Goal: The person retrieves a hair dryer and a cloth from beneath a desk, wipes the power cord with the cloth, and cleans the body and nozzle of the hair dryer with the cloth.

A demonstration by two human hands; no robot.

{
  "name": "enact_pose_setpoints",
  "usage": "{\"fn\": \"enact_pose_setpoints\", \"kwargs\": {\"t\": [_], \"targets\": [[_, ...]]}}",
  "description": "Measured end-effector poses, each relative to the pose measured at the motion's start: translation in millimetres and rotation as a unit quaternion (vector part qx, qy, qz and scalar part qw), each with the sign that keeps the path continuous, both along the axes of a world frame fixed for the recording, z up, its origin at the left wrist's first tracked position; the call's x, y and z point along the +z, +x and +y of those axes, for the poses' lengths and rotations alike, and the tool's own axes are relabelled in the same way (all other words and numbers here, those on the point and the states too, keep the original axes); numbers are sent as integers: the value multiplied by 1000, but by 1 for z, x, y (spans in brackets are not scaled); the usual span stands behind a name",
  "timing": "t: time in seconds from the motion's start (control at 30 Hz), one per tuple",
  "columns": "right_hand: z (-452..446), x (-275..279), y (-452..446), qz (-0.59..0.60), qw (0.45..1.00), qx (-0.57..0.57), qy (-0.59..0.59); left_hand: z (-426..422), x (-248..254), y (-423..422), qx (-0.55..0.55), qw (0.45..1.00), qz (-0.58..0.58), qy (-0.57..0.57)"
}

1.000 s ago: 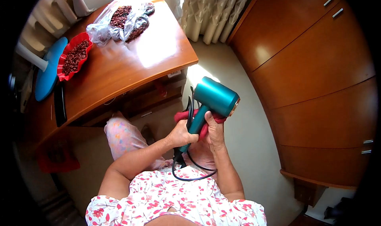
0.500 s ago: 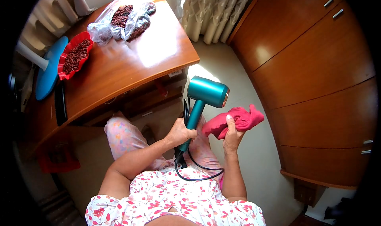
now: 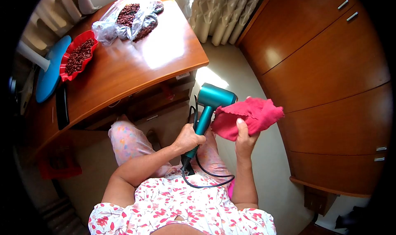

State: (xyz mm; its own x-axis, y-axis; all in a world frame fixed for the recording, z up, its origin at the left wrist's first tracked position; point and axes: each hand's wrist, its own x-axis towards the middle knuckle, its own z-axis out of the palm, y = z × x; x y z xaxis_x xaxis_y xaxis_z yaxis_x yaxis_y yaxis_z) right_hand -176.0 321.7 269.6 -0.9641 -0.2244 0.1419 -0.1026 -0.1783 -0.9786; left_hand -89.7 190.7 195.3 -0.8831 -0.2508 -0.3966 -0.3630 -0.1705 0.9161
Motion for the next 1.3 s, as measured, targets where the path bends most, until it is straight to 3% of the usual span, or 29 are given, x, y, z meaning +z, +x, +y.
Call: {"fn": "enact_pose_setpoints", "kwargs": {"t": [0.03, 0.07, 0.1, 0.13, 0.17, 0.23, 0.3, 0.37, 0.53, 1.03, 1.3], "targets": [[-3, 0, -2, 54, 993, -10, 103, 0, 5, 1, 0, 1000, 0, 0], [-8, 1, -3, 23, 991, 59, 120, 0, 9, 2, -14, 1000, -17, -6], [-13, -4, -6, 88, 966, 66, 233, -1, 11, 2, -28, 999, -33, -12], [-19, -9, -9, 157, 925, 65, 339, -1, 11, 3, -28, 999, -32, -12], [-25, -17, -11, 374, 798, 0, 472, 0, 10, 3, -42, 999, -17, -22], [-28, -36, -12, 378, 718, 39, 583, -1, 8, 4, -53, 998, -1, -32], [-25, -47, -18, 374, 717, 39, 587, -2, 3, 4, -59, 996, 6, -63], [-24, -54, -25, 339, 788, 15, 514, 0, 0, 6, -61, 996, 16, -66], [-37, -40, -11, 316, 781, -103, 529, 5, 4, 5, -44, 996, 30, -72], [-14, -45, -24, 332, 857, -4, 394, 3, 3, 9, -47, 998, 34, -3], [-7, -51, -29, 404, 826, 22, 392, 1, 1, 7, -39, 998, 52, -17]]}}
